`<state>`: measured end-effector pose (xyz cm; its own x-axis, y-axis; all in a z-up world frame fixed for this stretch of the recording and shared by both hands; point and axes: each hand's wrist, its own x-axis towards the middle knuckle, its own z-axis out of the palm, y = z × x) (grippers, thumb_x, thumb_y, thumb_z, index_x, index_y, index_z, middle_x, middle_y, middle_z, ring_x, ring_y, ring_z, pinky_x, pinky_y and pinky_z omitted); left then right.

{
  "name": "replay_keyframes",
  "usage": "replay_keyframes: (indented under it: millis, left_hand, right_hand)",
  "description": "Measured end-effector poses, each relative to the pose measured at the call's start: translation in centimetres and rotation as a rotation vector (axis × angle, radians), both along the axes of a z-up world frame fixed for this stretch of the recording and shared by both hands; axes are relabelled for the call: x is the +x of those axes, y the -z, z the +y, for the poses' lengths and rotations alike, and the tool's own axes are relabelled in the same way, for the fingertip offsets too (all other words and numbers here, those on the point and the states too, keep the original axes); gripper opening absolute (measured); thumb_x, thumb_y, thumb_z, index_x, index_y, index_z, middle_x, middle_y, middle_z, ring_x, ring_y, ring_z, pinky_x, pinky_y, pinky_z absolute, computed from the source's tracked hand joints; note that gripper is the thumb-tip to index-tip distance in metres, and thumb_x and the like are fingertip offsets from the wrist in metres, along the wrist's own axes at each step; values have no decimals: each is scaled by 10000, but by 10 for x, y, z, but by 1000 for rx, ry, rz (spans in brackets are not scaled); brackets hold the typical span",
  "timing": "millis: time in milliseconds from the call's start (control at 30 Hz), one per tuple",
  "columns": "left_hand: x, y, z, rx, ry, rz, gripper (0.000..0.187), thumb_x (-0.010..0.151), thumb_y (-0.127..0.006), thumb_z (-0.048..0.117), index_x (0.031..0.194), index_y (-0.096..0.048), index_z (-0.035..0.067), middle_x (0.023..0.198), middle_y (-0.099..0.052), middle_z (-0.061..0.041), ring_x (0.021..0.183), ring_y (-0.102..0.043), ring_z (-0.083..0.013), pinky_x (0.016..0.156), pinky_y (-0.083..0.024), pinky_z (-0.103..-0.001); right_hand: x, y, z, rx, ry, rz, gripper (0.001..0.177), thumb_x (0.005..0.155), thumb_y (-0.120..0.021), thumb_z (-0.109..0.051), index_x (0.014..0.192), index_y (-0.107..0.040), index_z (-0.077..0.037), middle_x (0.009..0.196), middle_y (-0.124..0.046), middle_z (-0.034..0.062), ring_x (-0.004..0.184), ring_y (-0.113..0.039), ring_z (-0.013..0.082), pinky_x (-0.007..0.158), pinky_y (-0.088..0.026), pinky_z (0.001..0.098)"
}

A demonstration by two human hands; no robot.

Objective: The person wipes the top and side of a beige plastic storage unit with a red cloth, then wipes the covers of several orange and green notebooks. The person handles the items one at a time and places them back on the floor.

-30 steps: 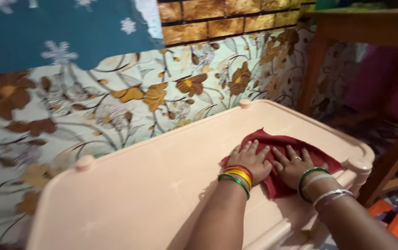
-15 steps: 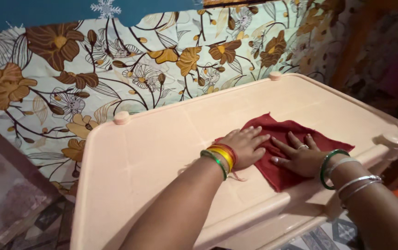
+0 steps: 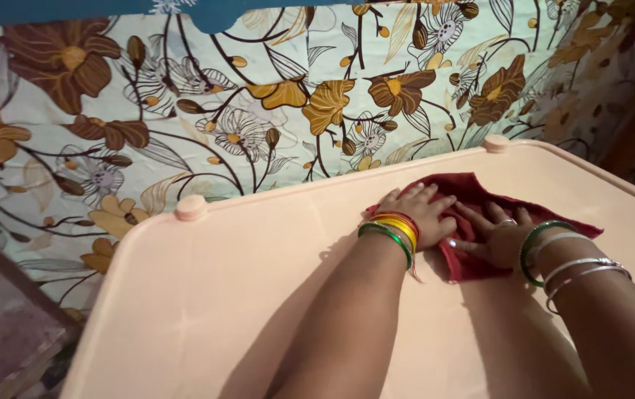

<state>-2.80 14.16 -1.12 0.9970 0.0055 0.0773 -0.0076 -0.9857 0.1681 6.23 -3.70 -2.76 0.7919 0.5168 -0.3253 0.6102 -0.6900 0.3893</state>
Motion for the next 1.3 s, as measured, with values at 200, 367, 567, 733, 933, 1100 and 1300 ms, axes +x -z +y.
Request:
replay_keyframes:
  millis: [200,367,567,733,933,1100,1300]
  left_hand:
    - [44,6,15,-3,-35,-22,630,934,-395,541,1547,-367,402,1695,-210,-8,1563,-181,-224,1245,-132,-533]
    - [45,14,8,-30,-52,-57,586,965,-380,450,1544,-399,362,1678,-269,-39,1550,-227,-250,1231,-136,-582]
    - [3,16,-15,77,-8,-18,577,976,-467,359,1545,-450,260,1629,-370,-116,1496,-352,-330,1238,-205,-567]
    - [-66,5,-36,90,95,39,655,896,-613,219,1528,-455,154,1612,-371,-181,1440,-416,-370,1168,-367,-470]
    - [-182,-41,-71,226,168,198,658,872,-680,213,1483,-476,81,1525,-446,-244,1400,-457,-388,1133,-397,-465]
    - [-226,-52,-116,47,268,183,442,963,-547,226,1339,-590,-1,1466,-502,-276,1331,-527,-406,1116,-413,-459]
    - [-162,1,-141,-78,447,-147,398,913,-484,103,1230,-656,-67,1364,-603,-259,1244,-608,-369,1050,-490,-434]
  right_hand:
    - [10,-18,27,-46,-46,-32,804,979,-390,-612,1645,5,-394,1753,69,-2,1610,-12,321,1264,-95,613]
    - [-34,-45,23,-347,-144,-53,947,923,-680,-199,1677,-133,-372,1775,98,108,1604,-24,424,1232,-171,649]
    - [-99,-45,-3,-76,-69,-60,699,1040,-487,-309,1651,-147,-320,1749,47,50,1603,-30,349,1239,-150,643]
    - [-156,-39,-40,-4,-159,-80,538,1062,-401,-344,1590,-299,-329,1713,-76,17,1584,-92,317,1254,-170,608]
    - [-213,-50,-86,383,-243,-30,488,1018,-455,-351,1505,-482,-347,1552,-401,15,1416,-404,275,1143,-370,471]
    - [-241,-66,-109,643,-135,109,347,910,-583,-218,1235,-702,-249,1303,-675,49,1132,-671,279,997,-524,392]
    - [-211,-51,-112,390,61,-40,257,958,-560,-197,1152,-684,-82,1236,-713,147,1197,-664,273,1044,-517,395]
